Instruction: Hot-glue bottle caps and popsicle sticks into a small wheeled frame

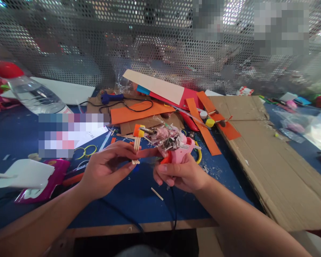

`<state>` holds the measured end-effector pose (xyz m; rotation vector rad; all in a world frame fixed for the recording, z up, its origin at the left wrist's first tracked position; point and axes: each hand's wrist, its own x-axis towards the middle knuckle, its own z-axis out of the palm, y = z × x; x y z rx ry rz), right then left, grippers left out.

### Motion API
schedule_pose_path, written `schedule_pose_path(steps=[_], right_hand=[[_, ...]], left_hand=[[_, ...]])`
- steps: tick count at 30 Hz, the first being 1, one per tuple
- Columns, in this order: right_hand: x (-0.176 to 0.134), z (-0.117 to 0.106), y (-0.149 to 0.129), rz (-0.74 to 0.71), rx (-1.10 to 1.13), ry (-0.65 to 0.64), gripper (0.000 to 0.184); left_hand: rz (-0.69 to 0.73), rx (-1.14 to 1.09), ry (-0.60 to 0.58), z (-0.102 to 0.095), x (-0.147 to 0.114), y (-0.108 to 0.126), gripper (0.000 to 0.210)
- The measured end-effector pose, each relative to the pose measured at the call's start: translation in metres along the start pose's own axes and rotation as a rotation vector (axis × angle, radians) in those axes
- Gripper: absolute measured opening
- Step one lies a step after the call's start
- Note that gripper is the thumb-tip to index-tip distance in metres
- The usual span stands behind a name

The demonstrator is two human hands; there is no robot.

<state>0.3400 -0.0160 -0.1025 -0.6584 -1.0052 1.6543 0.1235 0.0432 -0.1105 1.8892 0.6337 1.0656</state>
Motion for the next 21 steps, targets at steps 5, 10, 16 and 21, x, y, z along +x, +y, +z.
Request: schedule_pose_path(steps=[5, 10, 16, 21], right_hand=[[-0.0012, 0.0007, -0.0021, -0.006, -0.01, 0.006, 0.034], [-0.0013, 0.0006, -0.002, -0.017, 0.043, -0.006, 0.031], [-0.0024, -0.0006, -0.0009, -0.007, 0.071, -0.047, 0.023], [-0.0018, -0.0048, 0.0023, -0.014, 0.045, -0.096, 0.014]], left_hand=[[-0.019, 0.002, -0.005, -0.0002, 0.0004, 0.0003, 0.011], [-0.02, 0.0, 0.007, 0.0001, 0.0009, -0.0008, 0.011], [0.003, 0.015, 0.006, 0.0, 0.0017, -0.0013, 0.013], [0.039, 0.031, 0.011, -0.0007, 0.0016, 0.0003, 0.013]])
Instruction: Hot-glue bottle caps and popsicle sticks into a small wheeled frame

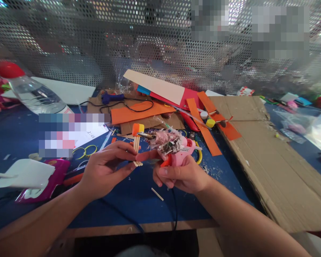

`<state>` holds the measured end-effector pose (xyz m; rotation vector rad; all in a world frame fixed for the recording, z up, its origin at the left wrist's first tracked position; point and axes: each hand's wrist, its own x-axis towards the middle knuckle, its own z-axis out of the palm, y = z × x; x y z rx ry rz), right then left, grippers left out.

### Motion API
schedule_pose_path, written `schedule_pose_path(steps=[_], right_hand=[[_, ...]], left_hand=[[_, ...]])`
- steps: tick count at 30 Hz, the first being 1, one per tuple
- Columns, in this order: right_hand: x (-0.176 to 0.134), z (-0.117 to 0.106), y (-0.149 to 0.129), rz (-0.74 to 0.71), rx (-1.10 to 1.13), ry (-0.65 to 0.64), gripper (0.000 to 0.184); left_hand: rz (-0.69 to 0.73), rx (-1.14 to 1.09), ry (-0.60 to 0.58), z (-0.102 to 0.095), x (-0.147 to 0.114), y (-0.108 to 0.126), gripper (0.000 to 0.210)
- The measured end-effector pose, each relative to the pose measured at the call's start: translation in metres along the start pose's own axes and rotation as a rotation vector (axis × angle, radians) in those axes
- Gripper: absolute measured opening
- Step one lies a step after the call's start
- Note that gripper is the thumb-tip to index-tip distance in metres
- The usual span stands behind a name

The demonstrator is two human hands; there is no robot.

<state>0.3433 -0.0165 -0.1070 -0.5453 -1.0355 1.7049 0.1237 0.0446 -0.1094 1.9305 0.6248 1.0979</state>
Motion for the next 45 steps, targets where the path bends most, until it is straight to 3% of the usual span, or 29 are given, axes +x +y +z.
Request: schedule_pose_path(steps=[7, 13, 21, 29, 40, 45], right_hand=[[-0.003, -0.008, 0.006, 0.007, -0.139, -0.044, 0.027], [-0.01, -0.013, 0.008, 0.052, -0.308, 0.049, 0.039], [-0.008, -0.011, 0.007, 0.021, -0.336, 0.103, 0.039], [-0.013, -0.013, 0.009, 0.086, -0.348, 0.014, 0.031], [-0.005, -0.008, 0.005, 0.002, -0.294, 0.139, 0.026], [-0.007, -0.009, 0.007, 0.034, -0.314, 0.097, 0.034]], left_hand=[[0.061, 0.038, -0.004, -0.001, 0.0, -0.002, 0.013], [0.113, 0.038, -0.009, -0.001, 0.0, -0.001, 0.013], [0.149, 0.074, 0.008, -0.002, 0.001, 0.001, 0.014], [0.233, 0.065, 0.005, 0.0, 0.002, 0.001, 0.01], [0.114, 0.09, -0.019, -0.003, 0.002, 0.006, 0.013], [0.055, 0.05, -0.066, -0.001, 0.002, 0.004, 0.009]])
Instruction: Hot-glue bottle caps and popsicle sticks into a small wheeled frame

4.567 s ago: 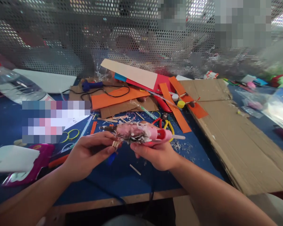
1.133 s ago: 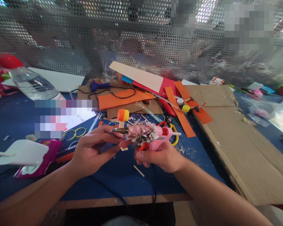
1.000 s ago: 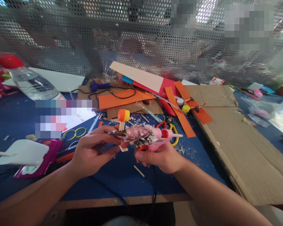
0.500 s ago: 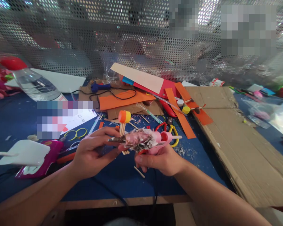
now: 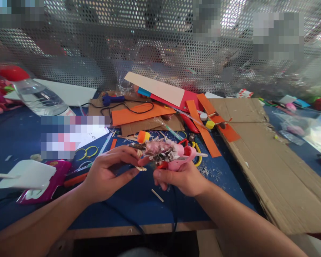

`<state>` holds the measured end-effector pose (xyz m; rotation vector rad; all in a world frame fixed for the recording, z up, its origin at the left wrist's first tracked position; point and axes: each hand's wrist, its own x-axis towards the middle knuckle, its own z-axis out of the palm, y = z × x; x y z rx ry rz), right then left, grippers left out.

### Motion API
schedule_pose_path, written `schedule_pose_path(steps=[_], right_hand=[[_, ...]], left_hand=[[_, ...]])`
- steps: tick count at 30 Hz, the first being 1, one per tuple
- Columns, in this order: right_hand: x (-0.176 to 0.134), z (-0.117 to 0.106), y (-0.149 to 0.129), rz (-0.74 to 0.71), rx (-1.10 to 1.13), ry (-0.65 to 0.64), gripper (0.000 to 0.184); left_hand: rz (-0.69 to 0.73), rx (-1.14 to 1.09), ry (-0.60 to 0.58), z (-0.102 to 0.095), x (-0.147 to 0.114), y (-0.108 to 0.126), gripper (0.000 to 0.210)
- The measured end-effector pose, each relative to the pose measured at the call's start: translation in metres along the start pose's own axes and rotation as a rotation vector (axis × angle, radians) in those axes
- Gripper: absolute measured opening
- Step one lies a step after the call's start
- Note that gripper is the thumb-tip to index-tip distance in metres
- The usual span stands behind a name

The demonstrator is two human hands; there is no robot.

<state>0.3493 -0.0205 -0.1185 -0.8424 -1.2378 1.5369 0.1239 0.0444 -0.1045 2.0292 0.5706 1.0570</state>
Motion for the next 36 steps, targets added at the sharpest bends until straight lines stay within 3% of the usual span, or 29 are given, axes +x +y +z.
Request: schedule_pose_path(steps=[10, 22, 31, 36], right_hand=[[-0.002, -0.003, 0.003, 0.034, -0.024, -0.017, 0.037], [0.003, 0.001, -0.001, 0.067, -0.057, 0.116, 0.031], [0.012, 0.014, 0.0, 0.045, -0.053, 0.321, 0.033], [0.009, 0.014, 0.002, 0.045, -0.108, 0.272, 0.029]], left_hand=[[-0.129, -0.17, -0.004, 0.002, -0.002, -0.003, 0.004], [-0.202, -0.173, 0.017, 0.002, -0.001, -0.003, 0.002], [-0.339, -0.264, -0.111, 0.009, -0.002, 0.002, 0.012], [-0.318, -0.276, -0.094, 0.012, -0.002, 0.001, 0.008]])
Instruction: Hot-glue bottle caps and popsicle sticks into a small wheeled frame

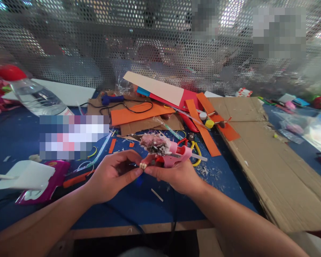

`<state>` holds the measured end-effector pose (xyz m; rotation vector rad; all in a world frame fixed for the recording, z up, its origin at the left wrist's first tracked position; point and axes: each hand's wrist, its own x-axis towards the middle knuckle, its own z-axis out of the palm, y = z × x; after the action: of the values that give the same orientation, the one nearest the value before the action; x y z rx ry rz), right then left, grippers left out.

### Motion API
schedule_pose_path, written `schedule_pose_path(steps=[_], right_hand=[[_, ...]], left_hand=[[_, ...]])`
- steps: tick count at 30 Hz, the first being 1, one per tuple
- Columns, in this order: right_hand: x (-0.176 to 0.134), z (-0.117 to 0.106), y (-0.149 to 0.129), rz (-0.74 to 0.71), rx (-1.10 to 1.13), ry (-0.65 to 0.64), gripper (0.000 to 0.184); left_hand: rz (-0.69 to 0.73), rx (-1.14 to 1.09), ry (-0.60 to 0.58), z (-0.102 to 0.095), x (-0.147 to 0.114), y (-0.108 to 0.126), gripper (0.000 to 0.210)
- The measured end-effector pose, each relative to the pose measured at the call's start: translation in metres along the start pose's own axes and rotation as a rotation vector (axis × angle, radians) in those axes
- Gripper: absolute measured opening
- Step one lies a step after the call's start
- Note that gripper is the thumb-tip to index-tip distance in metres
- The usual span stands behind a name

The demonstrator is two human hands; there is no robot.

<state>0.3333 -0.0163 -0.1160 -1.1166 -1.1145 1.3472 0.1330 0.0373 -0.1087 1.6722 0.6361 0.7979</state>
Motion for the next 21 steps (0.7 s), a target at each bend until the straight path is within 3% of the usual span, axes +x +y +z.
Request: schedule_pose_path(steps=[5, 12, 21], right_hand=[[0.0002, 0.0006, -0.0018, -0.047, -0.017, -0.04, 0.025], [-0.0002, -0.0005, -0.0001, 0.034, -0.055, 0.078, 0.034], [0.0011, -0.0019, -0.0025, 0.007, -0.013, 0.082, 0.033]], left_hand=[[0.024, 0.033, 0.016, 0.0005, 0.0011, -0.0011, 0.008], [0.076, 0.099, 0.072, -0.0002, 0.0008, -0.0021, 0.003], [0.071, 0.111, 0.061, -0.0013, 0.0005, -0.0043, 0.004]])
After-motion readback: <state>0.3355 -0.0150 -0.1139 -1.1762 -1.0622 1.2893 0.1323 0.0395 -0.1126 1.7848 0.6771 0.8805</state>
